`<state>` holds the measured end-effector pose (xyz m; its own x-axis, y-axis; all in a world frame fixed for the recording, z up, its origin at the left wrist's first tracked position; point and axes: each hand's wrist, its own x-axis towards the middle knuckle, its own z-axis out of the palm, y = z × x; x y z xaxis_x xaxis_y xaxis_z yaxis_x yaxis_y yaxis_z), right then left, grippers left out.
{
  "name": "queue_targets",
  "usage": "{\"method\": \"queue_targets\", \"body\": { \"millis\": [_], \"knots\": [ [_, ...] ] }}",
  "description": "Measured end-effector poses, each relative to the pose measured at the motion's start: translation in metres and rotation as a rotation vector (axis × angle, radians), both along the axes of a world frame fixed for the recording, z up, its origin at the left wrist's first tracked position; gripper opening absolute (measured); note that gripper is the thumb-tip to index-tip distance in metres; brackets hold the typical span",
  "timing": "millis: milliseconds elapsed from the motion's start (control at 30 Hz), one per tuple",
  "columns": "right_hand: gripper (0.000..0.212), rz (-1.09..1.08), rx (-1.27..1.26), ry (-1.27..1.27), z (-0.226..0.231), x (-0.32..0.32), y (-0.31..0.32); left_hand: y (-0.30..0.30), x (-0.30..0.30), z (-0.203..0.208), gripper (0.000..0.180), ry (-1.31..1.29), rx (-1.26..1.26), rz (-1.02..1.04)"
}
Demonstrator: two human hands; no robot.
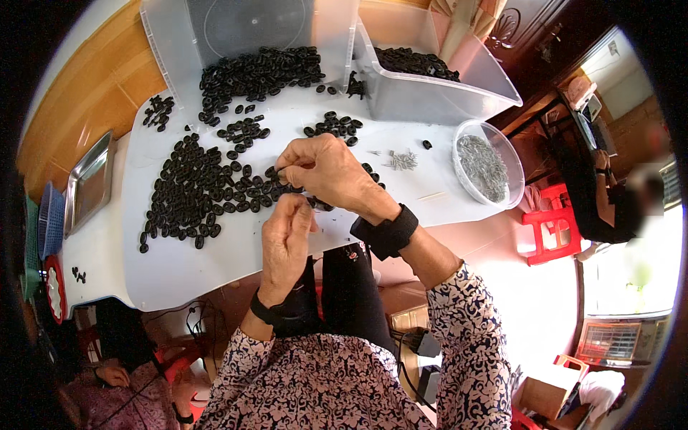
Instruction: Assembling small black plastic components by hand, inserting small metal pins into plastic shells.
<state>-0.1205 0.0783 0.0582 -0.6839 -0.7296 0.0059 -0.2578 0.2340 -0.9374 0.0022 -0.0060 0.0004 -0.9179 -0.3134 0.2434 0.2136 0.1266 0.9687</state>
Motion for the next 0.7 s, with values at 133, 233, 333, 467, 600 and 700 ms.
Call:
{"method": "queue_targets", "body": {
  "millis": [133,233,333,467,600,700],
  "knots": [
    [0.009,-0.099,-0.054,-0.144,-0.009,0.02,0.029,0.005,-0.006,-0.001,0.018,0.094,0.127,0.122],
    [0.009,-0.139,-0.2,-0.225,-0.023,0.032,0.039,0.004,-0.005,0.002,0.019,0.043,-0.008,0.066],
    [0.011,-0.161,-0.209,-0.164,-0.033,0.034,0.046,0.005,-0.003,0.004,0.021,-0.011,-0.026,0.043],
    [0.011,-0.227,-0.224,-0.018,-0.031,0.037,0.051,0.006,-0.005,0.001,0.017,0.04,-0.058,0.028],
    [0.007,-0.203,-0.058,0.126,-0.017,0.042,0.051,0.009,-0.002,0.005,0.016,-0.02,-0.109,0.007],
    [0.007,-0.233,-0.103,0.22,-0.024,0.045,0.054,0.016,-0.004,0.004,0.015,0.033,-0.083,0.046]
  ]
}}
